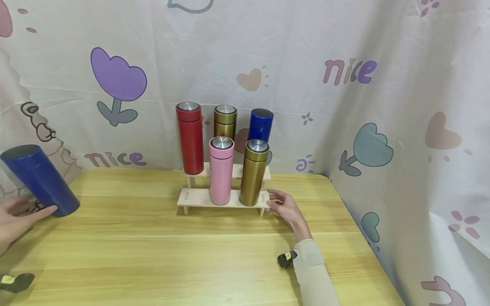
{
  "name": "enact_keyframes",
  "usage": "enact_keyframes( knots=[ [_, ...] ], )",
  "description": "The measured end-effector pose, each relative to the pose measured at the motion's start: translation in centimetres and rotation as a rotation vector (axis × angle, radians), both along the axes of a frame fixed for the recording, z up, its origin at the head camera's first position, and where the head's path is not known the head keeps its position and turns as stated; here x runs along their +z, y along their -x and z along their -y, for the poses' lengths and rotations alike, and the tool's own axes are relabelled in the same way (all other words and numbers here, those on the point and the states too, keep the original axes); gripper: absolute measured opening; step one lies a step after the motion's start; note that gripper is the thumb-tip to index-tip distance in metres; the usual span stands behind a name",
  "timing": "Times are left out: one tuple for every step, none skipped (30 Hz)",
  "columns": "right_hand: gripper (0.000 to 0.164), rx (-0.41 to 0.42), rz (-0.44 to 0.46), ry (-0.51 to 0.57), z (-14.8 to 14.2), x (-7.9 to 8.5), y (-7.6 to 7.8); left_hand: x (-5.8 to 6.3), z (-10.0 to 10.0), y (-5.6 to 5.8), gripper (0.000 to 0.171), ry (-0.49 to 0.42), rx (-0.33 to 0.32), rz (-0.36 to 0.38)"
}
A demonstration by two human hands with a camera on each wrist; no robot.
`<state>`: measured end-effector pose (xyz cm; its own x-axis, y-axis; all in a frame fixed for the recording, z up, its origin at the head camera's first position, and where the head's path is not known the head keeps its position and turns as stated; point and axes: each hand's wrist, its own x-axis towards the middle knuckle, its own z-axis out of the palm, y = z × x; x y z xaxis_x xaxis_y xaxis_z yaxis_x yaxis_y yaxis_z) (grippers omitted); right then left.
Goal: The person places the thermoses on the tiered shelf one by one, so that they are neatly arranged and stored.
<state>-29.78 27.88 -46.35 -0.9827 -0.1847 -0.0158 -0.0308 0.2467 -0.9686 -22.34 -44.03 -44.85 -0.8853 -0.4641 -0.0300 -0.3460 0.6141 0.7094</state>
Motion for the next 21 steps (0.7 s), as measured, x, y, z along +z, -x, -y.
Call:
enact_keyframes(
  knots=[
    [0.056,0.001,-0.001,0.0,0.0,0.0,0.0,0.0,0.0,0.0,0.101,-0.001,-0.007,0.0],
    [0.056,0.004,-0.003,0.001,0.0,0.0,0.0,0.0,-0.1,0.0,0.101,0.002,-0.013,0.002],
    [0.056,0.001,-0.002,0.002,0.0,0.0,0.0,0.0,-0.2,0.1,0.101,0.003,-0.019,-0.004],
    [0.057,0.002,0.0,0.004,0.0,0.0,0.0,0.0,-0.2,0.1,0.1,0.005,-0.021,-0.007],
    [0.056,0.002,0.0,0.004,0.1,0.0,0.0,0.0,-0.3,0.2,0.1,0.003,-0.024,-0.007],
    [0.056,0.001,0.0,0.006,0.1,0.0,0.0,-0.1,-0.4,0.2,0.1,0.001,-0.027,-0.008],
    [0.056,0.003,-0.001,0.005,0.0,0.0,-0.1,-0.1,-0.5,0.3,0.1,0.002,-0.028,-0.007],
    [0.056,0.001,-0.001,0.007,0.0,0.0,-0.1,-0.1,-0.6,0.4,0.1,0.004,-0.029,-0.01],
    [0.056,0.001,-0.002,0.005,0.0,0.0,-0.1,-0.1,-0.7,0.4,0.099,0.003,-0.033,-0.014],
    [0.056,0.0,-0.003,0.004,0.0,0.0,-0.1,-0.1,-0.8,0.5,0.1,0.008,-0.038,-0.014],
    [0.056,-0.001,-0.005,0.002,0.0,0.0,-0.1,-0.1,-0.9,0.6,0.1,0.015,-0.043,-0.016],
    [0.056,-0.005,-0.005,0.001,0.1,-0.1,-0.1,-0.1,-1.0,0.6,0.1,0.018,-0.047,-0.022],
    [0.056,-0.004,-0.007,-0.001,0.1,-0.1,0.0,-0.1,-1.1,0.6,0.1,0.023,-0.049,-0.029],
    [0.056,-0.004,-0.008,-0.001,0.1,-0.1,0.0,-0.1,-1.2,0.7,0.1,0.027,-0.049,-0.036],
    [0.056,-0.008,-0.005,0.0,0.1,-0.1,0.0,-0.2,-1.3,0.7,0.1,0.032,-0.049,-0.045],
    [0.056,-0.008,-0.004,0.002,0.1,-0.1,0.0,-0.2,-1.4,0.8,0.099,0.038,-0.044,-0.057],
    [0.056,-0.009,-0.001,0.005,0.1,-0.1,0.0,-0.3,-1.5,0.8,0.098,0.041,-0.037,-0.07],
    [0.056,-0.012,0.003,0.008,0.1,-0.1,0.0,-0.4,-1.6,0.8,0.097,0.04,-0.031,-0.087],
    [0.056,-0.011,0.006,0.008,0.2,0.0,0.0,-0.5,-1.7,0.8,0.096,0.04,-0.025,-0.1],
    [0.056,-0.015,0.011,0.011,0.2,0.0,0.0,-0.5,-1.8,0.8,0.095,0.039,-0.019,-0.113],
    [0.055,-0.019,0.016,0.012,0.2,0.0,0.0,-0.6,-1.9,0.9,0.094,0.039,-0.016,-0.127]
  ],
)
